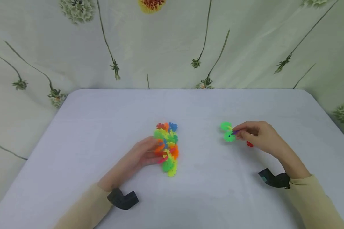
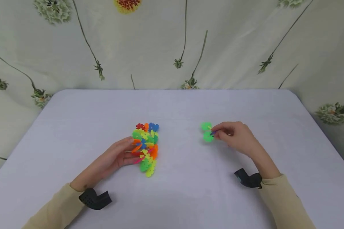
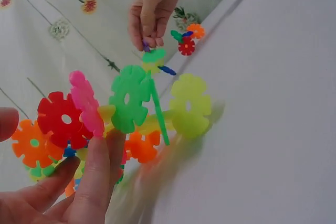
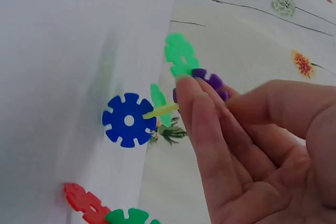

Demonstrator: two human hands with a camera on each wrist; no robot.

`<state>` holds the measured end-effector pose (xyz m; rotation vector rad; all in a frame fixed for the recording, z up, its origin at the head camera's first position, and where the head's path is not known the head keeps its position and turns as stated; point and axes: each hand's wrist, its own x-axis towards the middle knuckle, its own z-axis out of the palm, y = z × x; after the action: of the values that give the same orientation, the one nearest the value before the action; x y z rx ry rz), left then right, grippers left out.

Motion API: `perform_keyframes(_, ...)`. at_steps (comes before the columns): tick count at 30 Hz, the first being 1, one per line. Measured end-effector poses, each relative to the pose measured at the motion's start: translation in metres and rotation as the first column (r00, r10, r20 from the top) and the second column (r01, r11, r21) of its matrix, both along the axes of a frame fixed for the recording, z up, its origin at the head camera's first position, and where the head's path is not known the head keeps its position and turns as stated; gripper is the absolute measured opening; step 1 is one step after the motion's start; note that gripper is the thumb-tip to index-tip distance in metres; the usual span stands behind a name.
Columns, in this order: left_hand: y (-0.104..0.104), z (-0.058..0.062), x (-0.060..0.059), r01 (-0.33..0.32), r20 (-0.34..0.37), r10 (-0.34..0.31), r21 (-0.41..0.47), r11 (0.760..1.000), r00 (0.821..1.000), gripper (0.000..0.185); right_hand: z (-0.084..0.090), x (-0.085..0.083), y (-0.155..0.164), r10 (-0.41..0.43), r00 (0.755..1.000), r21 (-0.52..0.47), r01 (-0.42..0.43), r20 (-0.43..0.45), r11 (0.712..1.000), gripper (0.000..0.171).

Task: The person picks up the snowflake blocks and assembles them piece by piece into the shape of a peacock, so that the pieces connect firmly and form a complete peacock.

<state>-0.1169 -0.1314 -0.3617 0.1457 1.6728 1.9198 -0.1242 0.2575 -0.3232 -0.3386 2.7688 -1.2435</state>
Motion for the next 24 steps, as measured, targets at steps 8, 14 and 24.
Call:
perform_keyframes(8, 0.006, -0.004, -0.005, 0.111, -0.056, -0.116, -0.087, 0.990, 0.992, 0.052, -0.013, 0.006, -0.032, -0.004, 0.926, 0.097, 0.044, -0.376, 0.994, 0.018)
perform_keyframes(14, 0.013, -0.015, -0.008, 0.068, -0.175, -0.114, -0.249, 0.966, 0.978, 0.057, -0.027, 0.010, -0.058, 0.023, 0.910, 0.006, -0.022, -0.414, 1.000, 0.018)
perform_keyframes(24, 0.040, -0.026, -0.007, -0.115, -0.495, -0.047, -0.293, 0.949, 0.867, 0.039, -0.035, 0.009, -0.087, 0.075, 0.940, -0.143, -0.129, -0.334, 0.981, 0.013)
